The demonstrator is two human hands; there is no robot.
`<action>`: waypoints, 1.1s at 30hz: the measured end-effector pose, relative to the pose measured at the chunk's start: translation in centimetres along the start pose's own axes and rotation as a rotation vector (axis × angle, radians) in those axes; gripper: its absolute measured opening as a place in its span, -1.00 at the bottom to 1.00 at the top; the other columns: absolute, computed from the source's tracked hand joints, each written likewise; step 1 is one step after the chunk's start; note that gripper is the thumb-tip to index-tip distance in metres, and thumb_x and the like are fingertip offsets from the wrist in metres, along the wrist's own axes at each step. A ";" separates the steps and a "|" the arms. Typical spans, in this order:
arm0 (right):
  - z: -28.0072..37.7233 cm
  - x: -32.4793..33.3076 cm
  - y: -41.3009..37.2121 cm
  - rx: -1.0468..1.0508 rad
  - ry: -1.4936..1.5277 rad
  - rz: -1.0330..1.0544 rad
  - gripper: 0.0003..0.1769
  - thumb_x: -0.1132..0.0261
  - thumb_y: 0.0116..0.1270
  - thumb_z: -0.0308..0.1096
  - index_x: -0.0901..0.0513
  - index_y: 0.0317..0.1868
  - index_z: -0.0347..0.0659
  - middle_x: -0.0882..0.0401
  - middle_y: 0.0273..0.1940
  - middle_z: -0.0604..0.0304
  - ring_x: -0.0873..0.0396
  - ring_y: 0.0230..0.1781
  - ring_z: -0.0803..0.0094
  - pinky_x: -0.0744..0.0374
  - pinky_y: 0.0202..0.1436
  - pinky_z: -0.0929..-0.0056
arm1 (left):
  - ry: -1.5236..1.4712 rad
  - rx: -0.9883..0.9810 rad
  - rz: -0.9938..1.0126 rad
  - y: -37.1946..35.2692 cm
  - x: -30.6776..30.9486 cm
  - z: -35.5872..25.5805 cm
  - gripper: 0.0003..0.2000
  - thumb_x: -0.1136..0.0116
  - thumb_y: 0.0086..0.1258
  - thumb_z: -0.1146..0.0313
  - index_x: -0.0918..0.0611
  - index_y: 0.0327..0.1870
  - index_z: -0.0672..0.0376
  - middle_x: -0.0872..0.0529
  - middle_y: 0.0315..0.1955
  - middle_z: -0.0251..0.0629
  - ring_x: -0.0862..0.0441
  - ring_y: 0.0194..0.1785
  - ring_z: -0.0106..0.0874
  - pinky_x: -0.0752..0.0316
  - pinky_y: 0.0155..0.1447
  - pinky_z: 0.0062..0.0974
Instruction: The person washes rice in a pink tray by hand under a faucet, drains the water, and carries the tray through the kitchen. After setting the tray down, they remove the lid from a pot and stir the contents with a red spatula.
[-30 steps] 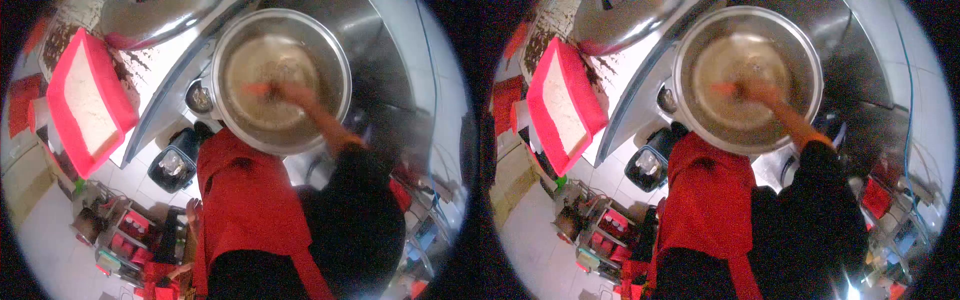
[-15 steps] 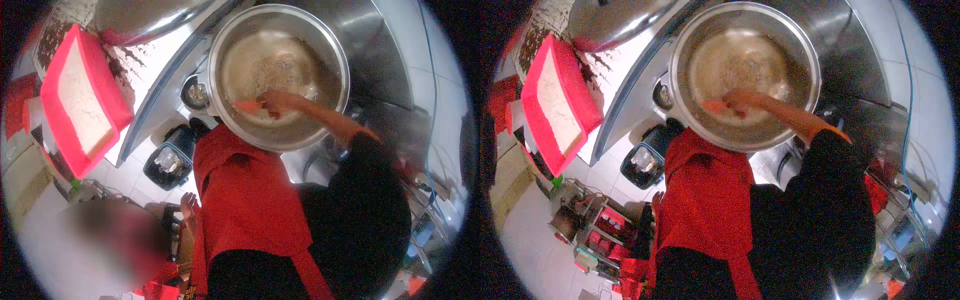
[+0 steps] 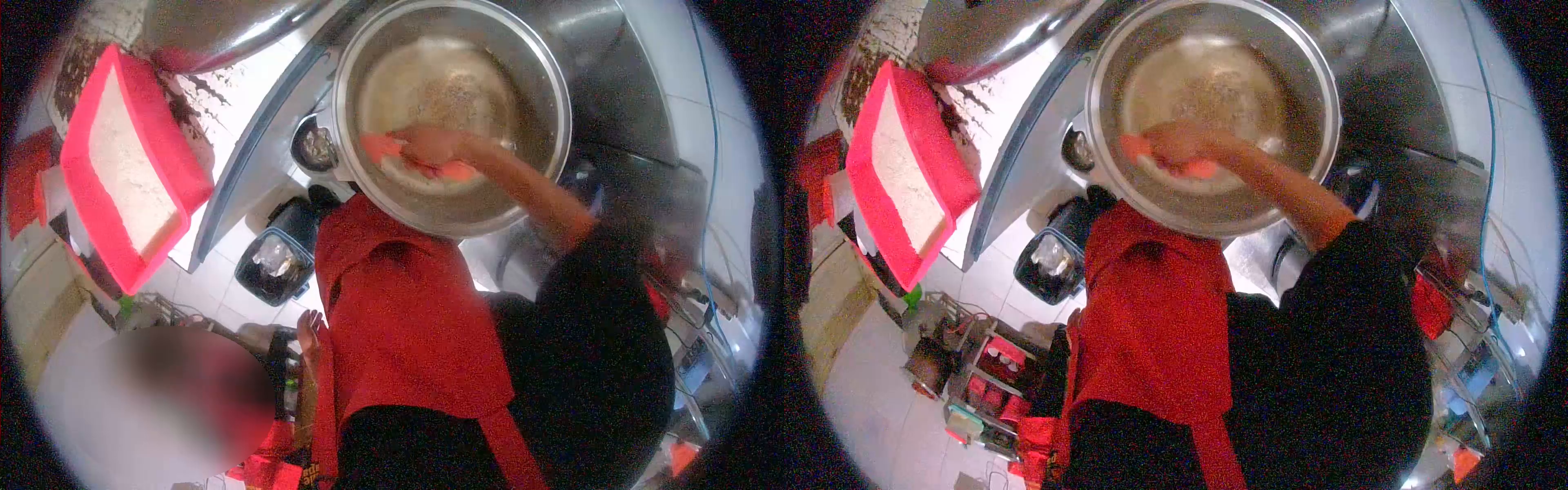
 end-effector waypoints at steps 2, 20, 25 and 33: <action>0.6 -1.9 -0.3 -0.062 0.076 0.084 -0.70 -0.16 0.47 -0.13 -0.71 -0.08 -0.14 -0.67 -0.41 0.19 -0.56 -0.57 0.36 -0.56 -0.52 0.22 | -0.253 0.035 0.093 1.4 0.6 1.4 -0.36 -0.17 0.51 0.00 -0.35 0.44 0.24 -0.51 0.32 -0.01 -0.56 0.31 -0.08 -0.49 0.34 -0.15; -5.9 6.6 7.3 0.141 -0.660 -0.365 -0.33 -0.15 0.33 -0.43 -0.43 0.48 0.01 -0.76 -0.06 -0.08 -0.75 -0.13 -0.01 -0.68 -0.08 0.02 | -0.174 0.103 0.086 1.7 1.1 -1.5 -0.38 -0.22 0.52 0.04 -0.38 0.45 0.23 -0.53 0.31 -0.02 -0.52 0.37 -0.13 -0.47 0.34 -0.22; -10.2 6.8 13.8 -0.008 -0.871 -0.399 -0.43 -0.17 0.34 -0.42 -0.53 0.38 0.04 -0.76 -0.01 -0.06 -0.74 -0.03 -0.04 -0.67 0.00 0.00 | -0.450 0.183 -0.054 0.2 1.2 -7.5 -0.25 -0.24 0.46 -0.13 -0.34 0.46 0.24 -0.51 0.33 -0.02 -0.53 0.35 -0.10 -0.47 0.35 -0.18; -17.1 6.9 7.3 -0.083 -0.795 -0.183 -0.63 -0.21 0.39 -0.32 -0.72 0.17 0.05 -0.77 0.00 -0.01 -0.72 0.02 -0.02 -0.62 0.12 -0.05 | -0.438 0.313 -0.161 -1.8 -1.5 -6.9 -0.20 -0.27 0.43 -0.15 -0.29 0.48 0.25 -0.48 0.34 -0.01 -0.52 0.34 -0.09 -0.46 0.39 -0.15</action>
Point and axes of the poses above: each hand's wrist, its own y-axis towards the middle knuckle, its own x-axis out of the back of the hand, z = x × y, the point moved 3 cm from there along y, towards the middle knuckle
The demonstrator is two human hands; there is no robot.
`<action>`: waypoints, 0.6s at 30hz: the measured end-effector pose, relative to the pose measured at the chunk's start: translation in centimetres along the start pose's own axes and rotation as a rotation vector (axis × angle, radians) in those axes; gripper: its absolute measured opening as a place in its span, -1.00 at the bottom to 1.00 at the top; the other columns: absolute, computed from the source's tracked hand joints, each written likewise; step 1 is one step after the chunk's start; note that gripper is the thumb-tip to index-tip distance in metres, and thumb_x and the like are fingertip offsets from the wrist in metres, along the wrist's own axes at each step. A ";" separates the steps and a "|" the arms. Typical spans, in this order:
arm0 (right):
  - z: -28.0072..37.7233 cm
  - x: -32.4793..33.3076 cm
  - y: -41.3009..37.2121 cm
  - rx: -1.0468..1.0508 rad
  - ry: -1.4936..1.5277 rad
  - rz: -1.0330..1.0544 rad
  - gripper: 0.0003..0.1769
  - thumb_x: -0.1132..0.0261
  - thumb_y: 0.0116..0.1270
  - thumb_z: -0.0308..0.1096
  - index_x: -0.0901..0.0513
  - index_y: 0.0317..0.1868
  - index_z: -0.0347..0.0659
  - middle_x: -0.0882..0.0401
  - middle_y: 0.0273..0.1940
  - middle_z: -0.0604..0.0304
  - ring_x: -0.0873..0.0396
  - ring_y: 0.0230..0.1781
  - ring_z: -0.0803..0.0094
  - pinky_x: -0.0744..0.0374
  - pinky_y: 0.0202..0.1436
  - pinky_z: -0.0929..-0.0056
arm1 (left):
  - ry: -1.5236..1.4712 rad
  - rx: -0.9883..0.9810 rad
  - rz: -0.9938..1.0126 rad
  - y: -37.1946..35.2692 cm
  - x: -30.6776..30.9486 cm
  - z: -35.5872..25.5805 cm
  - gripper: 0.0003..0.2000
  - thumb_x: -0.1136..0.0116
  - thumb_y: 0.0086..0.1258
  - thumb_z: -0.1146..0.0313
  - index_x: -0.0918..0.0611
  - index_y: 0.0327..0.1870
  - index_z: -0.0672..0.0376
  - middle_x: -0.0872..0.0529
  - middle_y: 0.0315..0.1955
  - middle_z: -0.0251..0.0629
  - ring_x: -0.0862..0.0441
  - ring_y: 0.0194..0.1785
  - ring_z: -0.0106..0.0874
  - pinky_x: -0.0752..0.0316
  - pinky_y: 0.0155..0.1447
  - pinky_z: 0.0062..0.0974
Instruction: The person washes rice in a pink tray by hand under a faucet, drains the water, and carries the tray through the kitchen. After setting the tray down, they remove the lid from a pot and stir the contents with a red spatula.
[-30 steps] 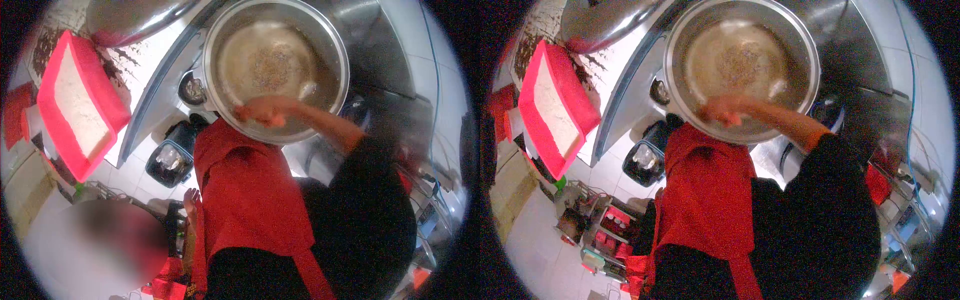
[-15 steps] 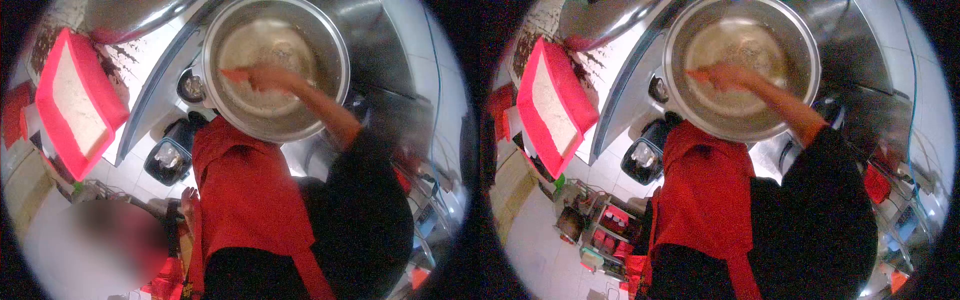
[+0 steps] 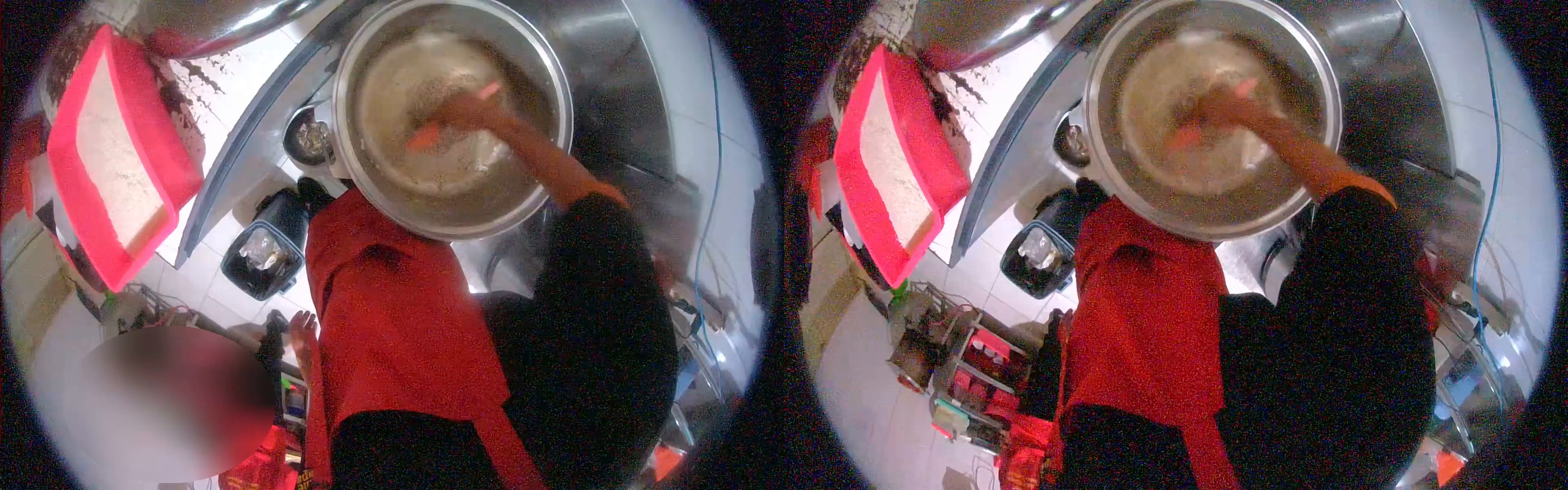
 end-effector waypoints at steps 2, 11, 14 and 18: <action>-1.7 3.7 -0.8 0.007 -0.003 -0.027 -0.65 -0.21 0.39 -0.31 -0.74 0.14 0.05 -0.77 0.00 0.00 -0.72 0.03 -0.02 -0.61 0.13 -0.05 | 0.036 -0.063 0.078 -0.5 0.6 2.2 -0.19 -0.27 0.43 -0.15 -0.29 0.48 0.26 -0.48 0.34 -0.01 -0.52 0.34 -0.08 -0.46 0.39 -0.15; 3.3 2.6 -6.0 -0.121 0.183 0.095 -0.59 -0.08 0.56 -0.08 -0.66 0.27 0.11 -0.63 0.26 0.02 -0.61 0.25 -0.04 -0.51 0.35 -0.01 | 0.127 -0.124 0.131 1.9 2.8 2.8 -0.21 -0.25 0.44 -0.16 -0.32 0.46 0.28 -0.49 0.34 0.01 -0.53 0.33 -0.06 -0.46 0.39 -0.12; -2.6 -0.4 -3.6 -0.327 0.243 -0.140 -0.55 -0.07 0.58 -0.02 -0.63 0.28 -0.03 -0.70 0.11 -0.04 -0.66 0.15 -0.04 -0.50 0.30 -0.06 | 0.051 -0.099 0.165 1.9 0.0 -1.3 -0.28 -0.19 0.49 -0.13 -0.37 0.43 0.28 -0.52 0.34 0.00 -0.54 0.33 -0.06 -0.44 0.40 -0.08; -1.3 -7.4 -3.9 -0.103 0.585 -0.244 -0.49 -0.03 0.60 0.04 -0.60 0.30 -0.07 -0.70 0.12 -0.08 -0.65 0.16 -0.05 -0.45 0.36 -0.05 | 0.134 0.055 0.085 3.3 0.8 -2.0 -0.22 -0.19 0.46 -0.21 -0.35 0.46 0.26 -0.52 0.33 -0.02 -0.53 0.35 -0.10 -0.40 0.43 -0.11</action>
Point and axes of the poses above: each hand's wrist, its own y-axis towards the middle knuckle, its own x-axis out of the back of the hand, z = x × y, the point moved 3 cm from there along y, towards the middle knuckle
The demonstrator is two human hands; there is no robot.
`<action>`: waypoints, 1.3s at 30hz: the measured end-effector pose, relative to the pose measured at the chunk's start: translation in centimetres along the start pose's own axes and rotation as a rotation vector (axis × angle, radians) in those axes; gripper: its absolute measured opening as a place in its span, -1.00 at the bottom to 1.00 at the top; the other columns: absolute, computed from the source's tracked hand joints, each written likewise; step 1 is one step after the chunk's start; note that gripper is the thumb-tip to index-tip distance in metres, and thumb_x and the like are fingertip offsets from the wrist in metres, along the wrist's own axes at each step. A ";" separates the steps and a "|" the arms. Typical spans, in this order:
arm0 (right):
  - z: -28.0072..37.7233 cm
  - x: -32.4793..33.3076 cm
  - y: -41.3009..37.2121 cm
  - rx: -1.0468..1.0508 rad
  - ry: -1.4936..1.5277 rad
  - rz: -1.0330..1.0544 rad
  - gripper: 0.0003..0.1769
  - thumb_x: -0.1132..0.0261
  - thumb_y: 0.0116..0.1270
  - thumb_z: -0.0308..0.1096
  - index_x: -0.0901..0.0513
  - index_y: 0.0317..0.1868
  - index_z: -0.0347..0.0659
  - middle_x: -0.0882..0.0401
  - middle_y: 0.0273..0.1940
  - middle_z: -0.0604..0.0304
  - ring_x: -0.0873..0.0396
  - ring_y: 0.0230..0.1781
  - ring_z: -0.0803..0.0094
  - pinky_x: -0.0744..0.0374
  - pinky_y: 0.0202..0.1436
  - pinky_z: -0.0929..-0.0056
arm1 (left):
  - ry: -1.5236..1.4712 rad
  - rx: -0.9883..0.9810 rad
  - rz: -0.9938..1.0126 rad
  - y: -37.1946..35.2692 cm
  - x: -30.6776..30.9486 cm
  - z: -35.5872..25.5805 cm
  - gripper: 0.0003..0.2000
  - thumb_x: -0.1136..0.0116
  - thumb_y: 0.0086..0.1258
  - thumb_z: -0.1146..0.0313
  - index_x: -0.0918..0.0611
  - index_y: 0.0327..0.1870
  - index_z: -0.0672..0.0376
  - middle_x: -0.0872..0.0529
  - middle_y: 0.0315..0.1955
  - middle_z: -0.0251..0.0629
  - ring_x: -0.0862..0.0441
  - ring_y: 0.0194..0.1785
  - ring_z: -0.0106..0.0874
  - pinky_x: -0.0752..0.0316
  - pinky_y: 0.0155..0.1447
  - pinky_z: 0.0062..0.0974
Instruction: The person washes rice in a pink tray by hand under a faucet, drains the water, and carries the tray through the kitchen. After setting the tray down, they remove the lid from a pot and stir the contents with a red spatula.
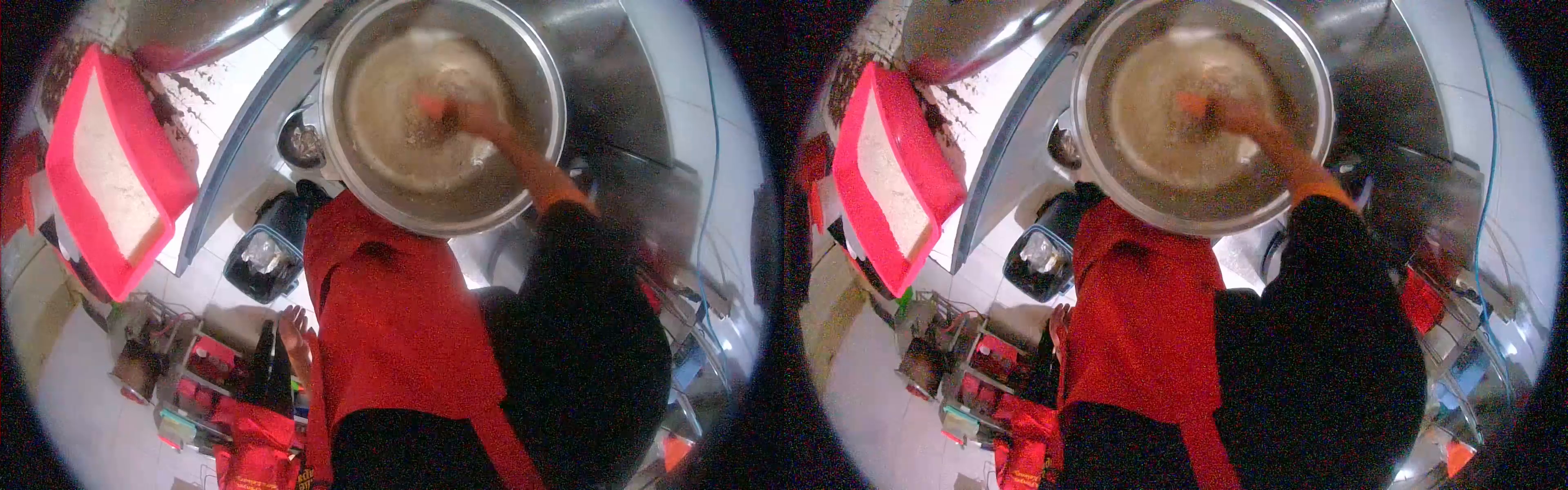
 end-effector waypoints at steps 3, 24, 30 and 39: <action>4.9 -1.8 -3.8 -0.286 -0.089 0.276 -0.46 -0.01 0.60 0.05 -0.56 0.37 -0.07 -0.61 0.27 -0.07 -0.59 0.26 -0.01 -0.42 0.42 0.05 | 0.123 -0.254 0.114 -1.2 0.1 0.3 -0.35 -0.16 0.54 -0.06 -0.36 0.44 0.25 -0.51 0.34 -0.03 -0.54 0.34 -0.12 -0.40 0.43 -0.14; 1.0 6.4 -1.0 -0.454 0.348 -0.170 -0.60 -0.03 0.60 -0.12 -0.64 0.17 -0.18 -0.64 0.12 -0.26 -0.62 0.18 -0.07 -0.50 0.26 -0.06 | -0.042 -0.126 0.090 -2.8 -4.1 -1.6 -0.21 -0.30 0.38 -0.16 -0.34 0.44 0.22 -0.49 0.32 -0.11 -0.43 0.41 -0.12 -0.36 0.46 -0.16; 3.6 -1.3 -3.3 -0.261 0.081 -0.356 -0.54 0.01 0.61 -0.07 -0.64 0.15 -0.22 -0.67 0.09 -0.24 -0.64 0.16 -0.06 -0.50 0.26 -0.04 | -0.129 -0.015 -0.043 -3.8 -4.4 -3.2 -0.29 -0.27 0.43 -0.05 -0.35 0.44 0.24 -0.50 0.30 -0.08 -0.47 0.36 -0.17 -0.42 0.39 -0.19; -3.0 2.7 -2.2 -0.481 -0.208 -0.353 -0.49 0.05 0.62 -0.04 -0.61 0.26 -0.21 -0.65 0.17 -0.20 -0.60 0.22 -0.04 -0.48 0.31 0.04 | -0.089 -0.103 0.060 -4.0 -4.1 -2.2 -0.39 -0.09 0.55 0.00 -0.35 0.46 0.20 -0.48 0.35 -0.08 -0.48 0.37 -0.16 -0.35 0.45 -0.13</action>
Point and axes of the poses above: each hand's wrist, its own y-axis towards the middle knuckle, its own x-axis out of the back of the hand, z = x × y, the point moved 3 cm from there along y, towards the middle knuckle
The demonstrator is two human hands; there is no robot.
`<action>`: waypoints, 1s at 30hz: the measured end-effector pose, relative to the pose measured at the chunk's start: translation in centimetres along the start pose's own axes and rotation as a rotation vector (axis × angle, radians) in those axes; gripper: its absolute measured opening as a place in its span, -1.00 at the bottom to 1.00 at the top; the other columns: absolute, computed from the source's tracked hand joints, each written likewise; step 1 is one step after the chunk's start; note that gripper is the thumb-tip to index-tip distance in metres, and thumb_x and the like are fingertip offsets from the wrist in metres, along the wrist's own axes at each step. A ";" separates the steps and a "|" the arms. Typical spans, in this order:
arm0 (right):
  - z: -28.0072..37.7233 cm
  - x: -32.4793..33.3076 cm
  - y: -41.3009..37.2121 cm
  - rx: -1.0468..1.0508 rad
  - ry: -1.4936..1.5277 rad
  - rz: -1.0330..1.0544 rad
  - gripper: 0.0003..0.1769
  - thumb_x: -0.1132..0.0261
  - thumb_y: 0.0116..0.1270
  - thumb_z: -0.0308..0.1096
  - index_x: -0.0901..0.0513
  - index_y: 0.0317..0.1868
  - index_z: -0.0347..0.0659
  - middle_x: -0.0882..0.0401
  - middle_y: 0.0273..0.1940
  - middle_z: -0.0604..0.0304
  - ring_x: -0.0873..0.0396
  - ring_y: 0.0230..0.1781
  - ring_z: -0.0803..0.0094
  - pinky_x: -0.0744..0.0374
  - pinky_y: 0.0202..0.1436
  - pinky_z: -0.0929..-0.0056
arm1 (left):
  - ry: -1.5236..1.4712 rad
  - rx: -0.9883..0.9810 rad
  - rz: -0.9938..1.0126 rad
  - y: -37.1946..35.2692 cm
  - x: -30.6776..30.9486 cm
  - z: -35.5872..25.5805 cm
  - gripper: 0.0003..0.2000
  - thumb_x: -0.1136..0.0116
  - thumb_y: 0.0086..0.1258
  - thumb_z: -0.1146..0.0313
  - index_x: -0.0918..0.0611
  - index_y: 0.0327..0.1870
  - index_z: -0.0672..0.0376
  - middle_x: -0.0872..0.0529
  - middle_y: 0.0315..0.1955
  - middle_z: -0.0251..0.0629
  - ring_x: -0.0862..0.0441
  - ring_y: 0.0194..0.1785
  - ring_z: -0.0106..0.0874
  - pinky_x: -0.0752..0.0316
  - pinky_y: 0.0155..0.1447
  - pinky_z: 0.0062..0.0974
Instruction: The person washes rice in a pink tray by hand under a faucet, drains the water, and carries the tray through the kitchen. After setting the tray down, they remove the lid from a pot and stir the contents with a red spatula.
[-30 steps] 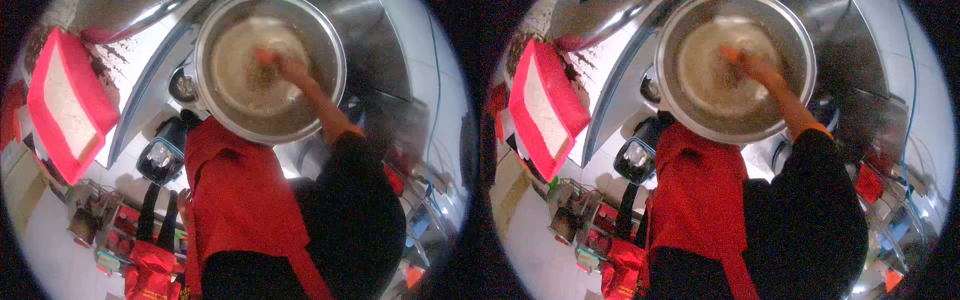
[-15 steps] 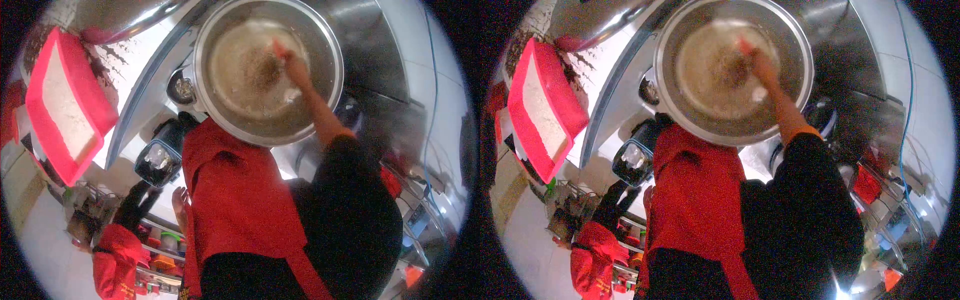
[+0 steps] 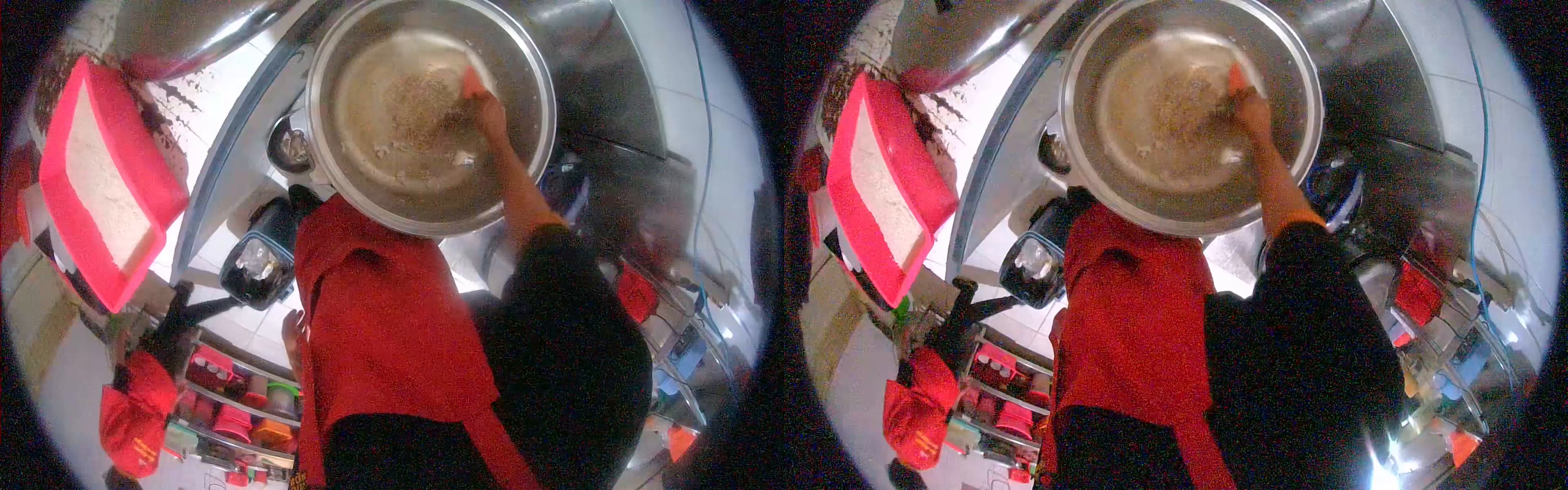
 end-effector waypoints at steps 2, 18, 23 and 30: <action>-1.4 -2.8 2.7 0.145 0.044 -0.080 -0.45 0.04 0.62 0.02 -0.62 0.23 -0.23 -0.66 0.14 -0.22 -0.63 0.16 -0.01 -0.51 0.27 0.03 | 0.016 0.044 -0.030 2.1 2.6 0.0 -0.41 -0.06 0.56 0.00 -0.36 0.46 0.20 -0.49 0.35 -0.07 -0.48 0.38 -0.15 -0.33 0.46 -0.13; 3.6 0.4 0.8 0.082 0.234 0.054 -0.42 0.09 0.64 0.03 -0.70 0.11 -0.26 -0.75 0.00 -0.15 -0.72 0.03 0.09 -0.60 0.13 0.05 | 0.054 0.063 -0.077 1.3 1.4 -0.2 -0.43 -0.08 0.58 -0.01 -0.40 0.39 0.25 -0.54 0.25 -0.09 -0.54 0.29 -0.20 -0.45 0.33 -0.27; 9.4 -8.5 -4.5 0.228 0.194 0.201 -0.47 -0.05 0.57 0.04 -0.65 0.26 -0.14 -0.69 0.11 -0.22 -0.66 0.13 -0.12 -0.54 0.24 0.00 | 0.444 -0.068 -0.024 -2.9 -5.4 -6.3 -0.41 -0.10 0.56 -0.03 -0.40 0.40 0.24 -0.53 0.27 -0.08 -0.52 0.30 -0.19 -0.44 0.35 -0.26; 16.6 2.9 3.9 0.441 -0.133 0.311 -0.31 0.09 0.56 0.27 -0.53 0.42 0.03 -0.60 0.26 -0.15 -0.57 0.26 -0.21 -0.26 0.37 -0.52 | 0.047 -0.051 -0.011 1.6 -0.8 -0.8 -0.35 -0.18 0.49 -0.12 -0.42 0.37 0.24 -0.53 0.28 -0.12 -0.52 0.32 -0.16 -0.43 0.36 -0.21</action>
Point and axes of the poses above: each hand's wrist, its own y-axis towards the middle knuckle, its own x-axis out of the back of the hand, z = x × y, the point moved 3 cm from there along y, towards the middle knuckle
